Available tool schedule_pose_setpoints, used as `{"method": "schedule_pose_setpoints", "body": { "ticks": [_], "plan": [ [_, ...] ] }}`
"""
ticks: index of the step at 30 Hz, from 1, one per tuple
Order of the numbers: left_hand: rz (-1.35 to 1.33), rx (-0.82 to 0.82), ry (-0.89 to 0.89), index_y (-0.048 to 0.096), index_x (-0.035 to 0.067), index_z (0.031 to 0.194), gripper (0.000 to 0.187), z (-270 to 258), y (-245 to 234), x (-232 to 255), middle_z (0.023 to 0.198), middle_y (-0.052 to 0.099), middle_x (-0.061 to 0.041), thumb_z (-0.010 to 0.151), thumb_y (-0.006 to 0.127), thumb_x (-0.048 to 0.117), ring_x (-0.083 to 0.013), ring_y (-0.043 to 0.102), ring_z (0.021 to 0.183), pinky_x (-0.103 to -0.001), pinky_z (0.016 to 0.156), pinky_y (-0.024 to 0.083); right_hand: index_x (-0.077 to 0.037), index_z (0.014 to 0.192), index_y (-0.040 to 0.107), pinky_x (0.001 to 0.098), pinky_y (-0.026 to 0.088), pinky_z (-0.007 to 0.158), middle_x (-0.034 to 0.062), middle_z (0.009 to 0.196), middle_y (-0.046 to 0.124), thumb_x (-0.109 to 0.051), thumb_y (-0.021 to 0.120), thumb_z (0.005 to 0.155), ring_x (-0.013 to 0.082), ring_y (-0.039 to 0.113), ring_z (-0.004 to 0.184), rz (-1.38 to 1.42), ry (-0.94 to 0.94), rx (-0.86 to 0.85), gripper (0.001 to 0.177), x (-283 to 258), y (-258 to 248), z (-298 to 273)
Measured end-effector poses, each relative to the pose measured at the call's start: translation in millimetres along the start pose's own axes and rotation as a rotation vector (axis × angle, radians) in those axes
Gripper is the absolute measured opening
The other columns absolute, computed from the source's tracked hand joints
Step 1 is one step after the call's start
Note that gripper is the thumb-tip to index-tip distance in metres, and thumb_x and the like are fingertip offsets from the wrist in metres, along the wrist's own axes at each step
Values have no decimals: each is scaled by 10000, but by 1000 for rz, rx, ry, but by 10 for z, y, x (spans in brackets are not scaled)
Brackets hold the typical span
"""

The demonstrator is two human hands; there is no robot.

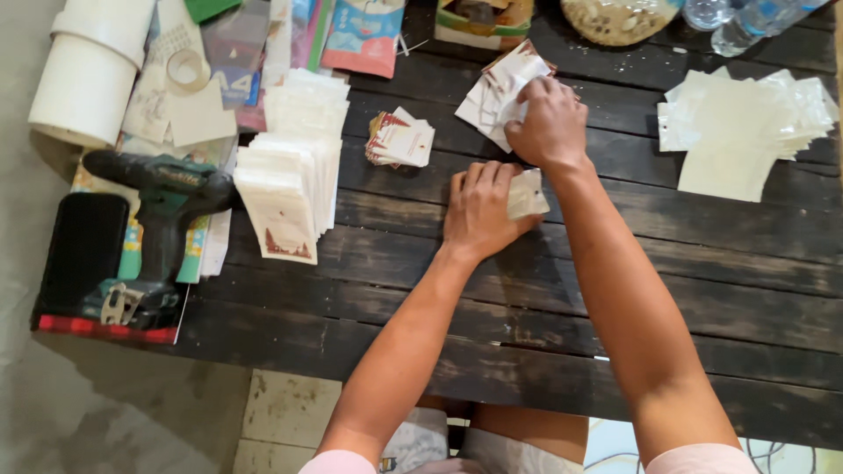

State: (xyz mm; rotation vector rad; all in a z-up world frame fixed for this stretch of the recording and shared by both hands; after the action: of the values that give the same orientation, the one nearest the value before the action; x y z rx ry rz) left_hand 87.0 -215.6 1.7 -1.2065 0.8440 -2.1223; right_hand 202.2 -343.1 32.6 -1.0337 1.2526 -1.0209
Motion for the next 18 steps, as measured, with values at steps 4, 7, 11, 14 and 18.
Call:
{"method": "schedule_pose_setpoints", "body": {
  "ticks": [4, 7, 11, 14, 18],
  "plan": [
    [-2, 6, 18, 649, 146, 1237, 734, 4, -11, 9, 1157, 659, -50, 670, 884, 549, -297, 587, 1107, -448, 915, 421, -140, 1088, 704, 637, 397, 965, 155, 1435, 561, -333, 582, 895, 402, 475, 1305, 27, 15, 39, 299, -38, -40, -22],
    [16, 6, 20, 644, 147, 1210, 717, 16, -47, 35, 1129, 663, -47, 659, 898, 531, -294, 599, 1083, -440, 897, 430, -129, 1049, 693, 563, 469, 857, 169, 1253, 616, -674, 654, 956, 417, 544, 1164, -87, 66, 93, 555, -27, -9, -29],
    [25, -16, 12, 626, 133, 1211, 707, 25, -51, 39, 1122, 645, -56, 680, 874, 528, -305, 578, 1061, -445, 870, 430, -145, 1062, 645, 543, 487, 854, 151, 1254, 577, -493, 793, 829, 422, 529, 1130, -58, 65, 82, 444, 16, 97, 6],
    [38, -15, 23, 624, 119, 1215, 702, 14, -50, 40, 1117, 639, -61, 711, 853, 551, -305, 575, 1058, -439, 868, 435, -143, 1110, 649, 568, 443, 913, 148, 1332, 527, -312, 765, 832, 416, 510, 1202, 78, 84, 91, 346, 3, 12, -16],
    [52, -6, 34, 622, 136, 1234, 714, 21, -75, 46, 1132, 645, -36, 710, 870, 552, -284, 581, 1080, -421, 871, 438, -196, 1192, 626, 488, 401, 950, 94, 1357, 532, -105, 791, 727, 370, 494, 1236, 284, 35, 172, 502, 58, -190, -124]
  ]
}}
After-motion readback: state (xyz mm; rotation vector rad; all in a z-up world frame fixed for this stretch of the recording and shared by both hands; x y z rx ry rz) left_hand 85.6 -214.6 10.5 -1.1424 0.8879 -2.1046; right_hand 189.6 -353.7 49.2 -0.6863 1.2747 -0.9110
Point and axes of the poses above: each hand's wrist, its own z-axis towards the middle knuckle, its own y-axis out of the palm, x = y × z, the point moved 3 cm from there along z, towards the middle knuckle
